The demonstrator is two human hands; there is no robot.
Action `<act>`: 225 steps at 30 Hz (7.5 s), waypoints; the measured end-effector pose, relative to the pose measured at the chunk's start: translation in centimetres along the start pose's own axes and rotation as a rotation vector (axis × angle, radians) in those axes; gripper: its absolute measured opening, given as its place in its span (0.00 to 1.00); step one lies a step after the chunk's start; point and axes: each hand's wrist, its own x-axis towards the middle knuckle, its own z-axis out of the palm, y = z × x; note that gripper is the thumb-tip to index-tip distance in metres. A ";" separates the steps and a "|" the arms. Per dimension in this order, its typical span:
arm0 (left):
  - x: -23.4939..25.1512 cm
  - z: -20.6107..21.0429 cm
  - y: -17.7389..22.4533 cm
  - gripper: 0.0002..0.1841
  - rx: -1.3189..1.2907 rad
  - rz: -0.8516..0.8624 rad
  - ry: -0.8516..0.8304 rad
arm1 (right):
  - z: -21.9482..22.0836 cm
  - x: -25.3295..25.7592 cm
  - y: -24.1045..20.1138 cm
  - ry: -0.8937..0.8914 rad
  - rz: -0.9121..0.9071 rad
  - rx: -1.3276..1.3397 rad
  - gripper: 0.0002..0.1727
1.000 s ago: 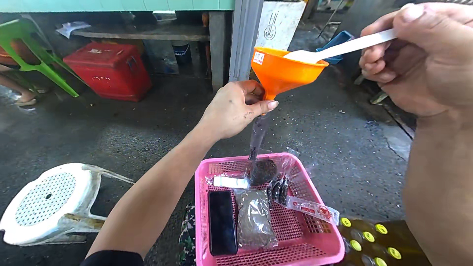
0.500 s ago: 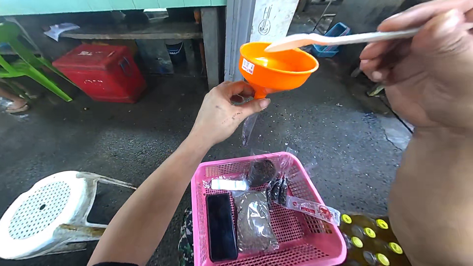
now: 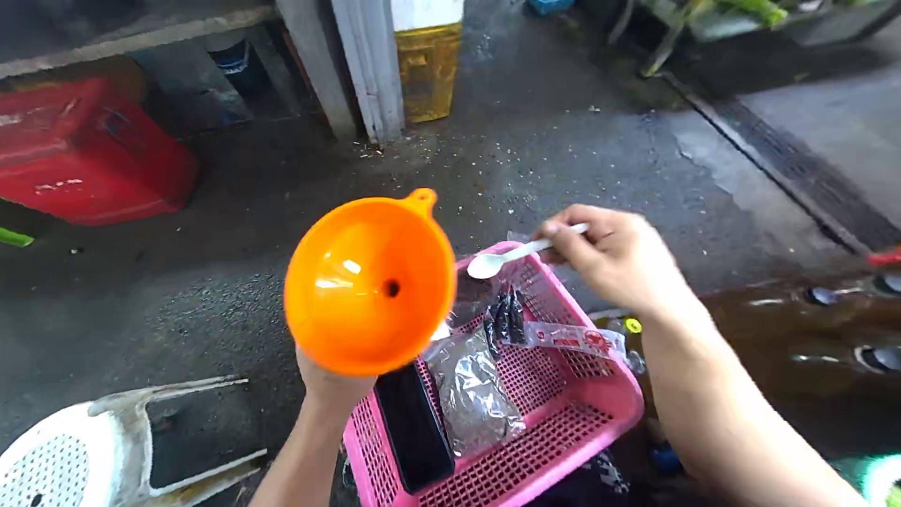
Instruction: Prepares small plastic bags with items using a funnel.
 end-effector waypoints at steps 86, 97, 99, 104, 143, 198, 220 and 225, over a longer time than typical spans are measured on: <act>3.8 0.1 4.1 0.19 -0.105 0.086 -0.042 | 3.3 -2.9 -9.9 0.076 -0.831 0.080 0.16; 7.9 -2.7 6.6 0.12 -0.031 -0.087 -0.278 | 0.8 -2.7 -12.6 0.116 -0.815 0.217 0.11; 8.6 -2.6 7.4 0.12 -0.021 -0.096 -0.273 | 1.6 -1.0 -12.5 0.126 -0.843 0.056 0.07; 9.3 -2.0 7.7 0.13 -0.096 -0.105 -0.239 | 1.7 0.0 -12.3 0.219 -0.875 0.115 0.26; 12.0 0.4 6.3 0.13 -0.403 -0.168 -0.299 | 7.8 3.0 -4.4 -0.207 -0.271 0.557 0.31; 3.0 4.6 -1.8 0.20 -0.774 -0.822 -0.616 | 6.8 7.0 -4.2 -0.243 0.197 0.535 0.08; 5.8 -2.0 -1.9 0.09 0.084 -0.650 -0.897 | 4.6 6.1 -0.6 -0.641 -0.065 -0.260 0.04; 7.3 -1.3 -0.8 0.10 0.315 -0.608 -1.000 | 6.3 6.9 -0.9 -0.789 -0.023 -0.460 0.04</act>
